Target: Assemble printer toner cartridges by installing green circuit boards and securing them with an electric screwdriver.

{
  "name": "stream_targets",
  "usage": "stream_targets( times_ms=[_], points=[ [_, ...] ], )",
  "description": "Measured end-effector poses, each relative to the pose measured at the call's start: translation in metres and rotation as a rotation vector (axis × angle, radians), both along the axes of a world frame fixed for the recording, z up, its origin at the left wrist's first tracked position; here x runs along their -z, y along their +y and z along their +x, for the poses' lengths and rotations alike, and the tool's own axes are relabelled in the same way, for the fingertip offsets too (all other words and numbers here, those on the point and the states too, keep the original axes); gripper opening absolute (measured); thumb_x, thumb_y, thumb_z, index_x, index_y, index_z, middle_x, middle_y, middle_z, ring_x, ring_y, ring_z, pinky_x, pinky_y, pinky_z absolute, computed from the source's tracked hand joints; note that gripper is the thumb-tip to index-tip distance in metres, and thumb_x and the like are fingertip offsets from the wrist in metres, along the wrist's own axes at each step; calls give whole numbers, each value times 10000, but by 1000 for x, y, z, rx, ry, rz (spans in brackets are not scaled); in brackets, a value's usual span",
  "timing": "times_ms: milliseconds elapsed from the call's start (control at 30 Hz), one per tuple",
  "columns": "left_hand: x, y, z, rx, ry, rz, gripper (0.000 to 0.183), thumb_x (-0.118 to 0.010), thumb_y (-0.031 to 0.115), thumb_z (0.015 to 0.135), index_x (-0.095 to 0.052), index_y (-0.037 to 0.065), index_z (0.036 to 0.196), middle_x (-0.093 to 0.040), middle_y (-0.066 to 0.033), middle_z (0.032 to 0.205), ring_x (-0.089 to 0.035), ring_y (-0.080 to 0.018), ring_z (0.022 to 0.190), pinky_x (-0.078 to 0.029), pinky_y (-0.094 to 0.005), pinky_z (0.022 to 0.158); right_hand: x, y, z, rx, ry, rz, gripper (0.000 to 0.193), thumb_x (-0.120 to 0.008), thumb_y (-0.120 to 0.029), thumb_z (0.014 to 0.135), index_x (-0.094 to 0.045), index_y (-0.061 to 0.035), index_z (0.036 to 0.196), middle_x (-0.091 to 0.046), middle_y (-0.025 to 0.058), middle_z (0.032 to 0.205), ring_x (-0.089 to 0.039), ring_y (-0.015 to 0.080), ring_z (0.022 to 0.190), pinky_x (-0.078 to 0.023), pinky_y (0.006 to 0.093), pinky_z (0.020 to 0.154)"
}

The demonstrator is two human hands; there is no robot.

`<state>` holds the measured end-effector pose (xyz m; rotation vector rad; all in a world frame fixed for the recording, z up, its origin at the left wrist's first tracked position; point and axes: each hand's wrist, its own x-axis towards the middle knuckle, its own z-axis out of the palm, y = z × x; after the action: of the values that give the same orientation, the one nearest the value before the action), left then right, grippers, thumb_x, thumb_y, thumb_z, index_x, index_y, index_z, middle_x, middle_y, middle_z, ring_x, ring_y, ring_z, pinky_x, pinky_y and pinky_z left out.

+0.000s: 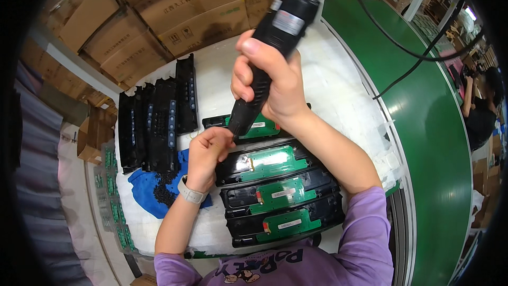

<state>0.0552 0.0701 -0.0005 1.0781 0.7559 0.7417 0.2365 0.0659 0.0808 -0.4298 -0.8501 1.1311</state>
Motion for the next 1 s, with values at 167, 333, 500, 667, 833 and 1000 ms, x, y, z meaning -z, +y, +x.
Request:
stream_targets(
  times_ms=[167, 333, 500, 667, 833, 1000],
  points=[
    [9, 17, -11, -143, -193, -72, 216, -367, 139, 945, -502, -21, 995, -596, -146, 975, -562, -146, 796, -425, -243, 696, 7, 28, 3, 67, -329, 2, 227, -610, -139, 765, -487, 14, 880, -458, 60, 532, -423, 130, 391, -346, 253, 384],
    [3, 19, -7, -158, -183, -95, 166, -338, 34, 926, -444, -34, 1035, -559, -218, 1081, -553, -283, 1064, -443, -322, 892, 22, 38, 1, 72, -404, 19, 207, -624, -110, 759, -501, 17, 865, -478, 57, 547, -441, 123, 401, -352, 247, 380],
    [1, 17, -2, -88, -132, -147, 160, -368, 88, 946, -464, -27, 1002, -586, -242, 1033, -616, -276, 947, -513, -275, 787, 23, 41, 1, 64, -382, 15, 198, -625, -100, 759, -501, 19, 858, -475, 52, 540, -444, 121, 399, -351, 244, 381],
    [1, 18, -7, -64, -58, -112, 203, -367, 167, 963, -478, -3, 970, -587, -121, 731, -566, -149, 580, -434, -213, 498, 26, 44, -1, 53, -357, -6, 186, -677, -135, 757, -538, -11, 758, -498, 10, 551, -453, 72, 414, -343, 217, 387],
    [4, 22, -13, -17, -56, -114, 229, -364, 204, 970, -491, 18, 926, -388, 7, 509, -280, -47, 400, -215, -201, 365, 27, 54, -4, -5, -414, -9, 188, -681, -124, 746, -530, -22, 702, -496, 3, 543, -461, 71, 411, -341, 216, 382],
    [6, 23, -11, -22, -132, -156, 138, -421, 140, 939, -497, 25, 936, -411, 14, 562, -303, -41, 451, -240, -186, 410, 29, 54, -1, -65, -410, -5, 181, -682, -127, 741, -536, -26, 706, -501, 2, 540, -456, 70, 403, -341, 215, 384]
  ],
)
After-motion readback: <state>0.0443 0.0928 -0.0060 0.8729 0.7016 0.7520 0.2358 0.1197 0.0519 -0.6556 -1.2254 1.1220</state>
